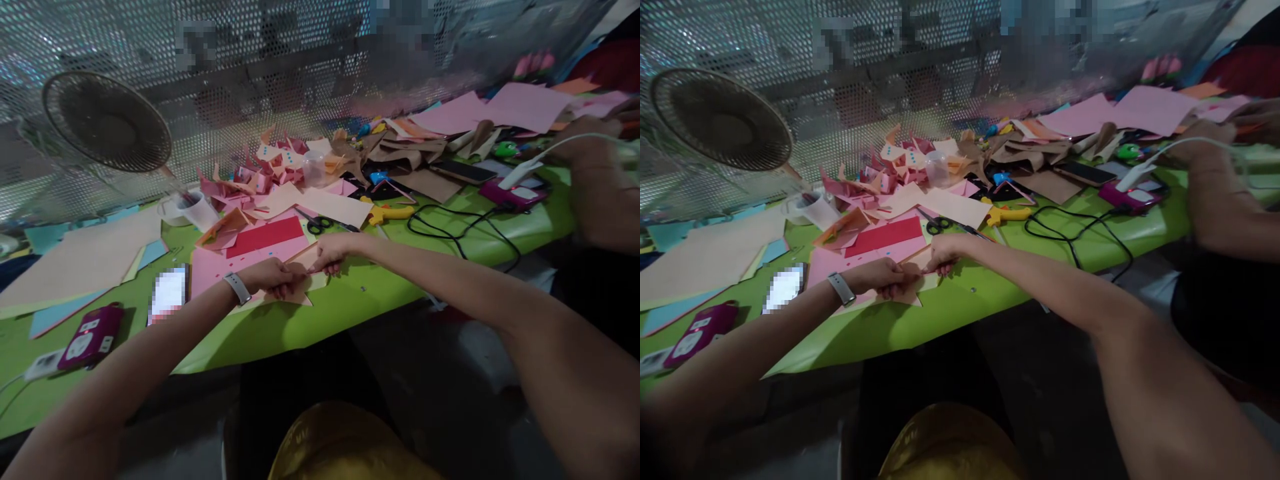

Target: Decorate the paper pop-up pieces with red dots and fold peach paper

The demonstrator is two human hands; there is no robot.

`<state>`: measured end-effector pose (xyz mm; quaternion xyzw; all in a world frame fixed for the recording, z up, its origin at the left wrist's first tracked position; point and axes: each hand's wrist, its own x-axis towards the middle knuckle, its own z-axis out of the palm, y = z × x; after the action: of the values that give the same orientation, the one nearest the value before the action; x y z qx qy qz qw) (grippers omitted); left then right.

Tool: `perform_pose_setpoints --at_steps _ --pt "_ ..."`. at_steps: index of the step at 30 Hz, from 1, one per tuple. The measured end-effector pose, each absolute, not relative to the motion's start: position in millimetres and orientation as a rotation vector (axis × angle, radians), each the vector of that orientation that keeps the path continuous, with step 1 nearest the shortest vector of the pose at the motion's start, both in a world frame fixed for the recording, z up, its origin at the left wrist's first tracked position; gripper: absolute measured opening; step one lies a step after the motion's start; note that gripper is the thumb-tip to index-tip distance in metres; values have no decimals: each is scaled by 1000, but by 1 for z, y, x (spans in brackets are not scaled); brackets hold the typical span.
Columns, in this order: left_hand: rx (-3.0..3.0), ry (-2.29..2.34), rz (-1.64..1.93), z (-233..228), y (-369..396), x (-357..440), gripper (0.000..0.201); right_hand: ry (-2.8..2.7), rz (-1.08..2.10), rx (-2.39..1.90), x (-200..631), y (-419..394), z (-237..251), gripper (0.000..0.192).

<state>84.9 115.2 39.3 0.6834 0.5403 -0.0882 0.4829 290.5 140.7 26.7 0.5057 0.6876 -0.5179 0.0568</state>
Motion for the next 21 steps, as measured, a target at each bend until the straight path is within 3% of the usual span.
perform_pose_setpoints --at_steps 7,13,18,21 --pt "1662 1299 -194 53 103 74 52 2086 -1555 1555 290 137 32 39" --pt "2380 1337 539 45 77 39 55 2092 -1563 1585 289 125 40 34" --pt "2822 1292 154 5 63 24 77 2013 -1535 1461 284 112 45 41" --pt "2906 1293 145 -7 61 25 82 1939 -1470 1489 277 109 44 44"
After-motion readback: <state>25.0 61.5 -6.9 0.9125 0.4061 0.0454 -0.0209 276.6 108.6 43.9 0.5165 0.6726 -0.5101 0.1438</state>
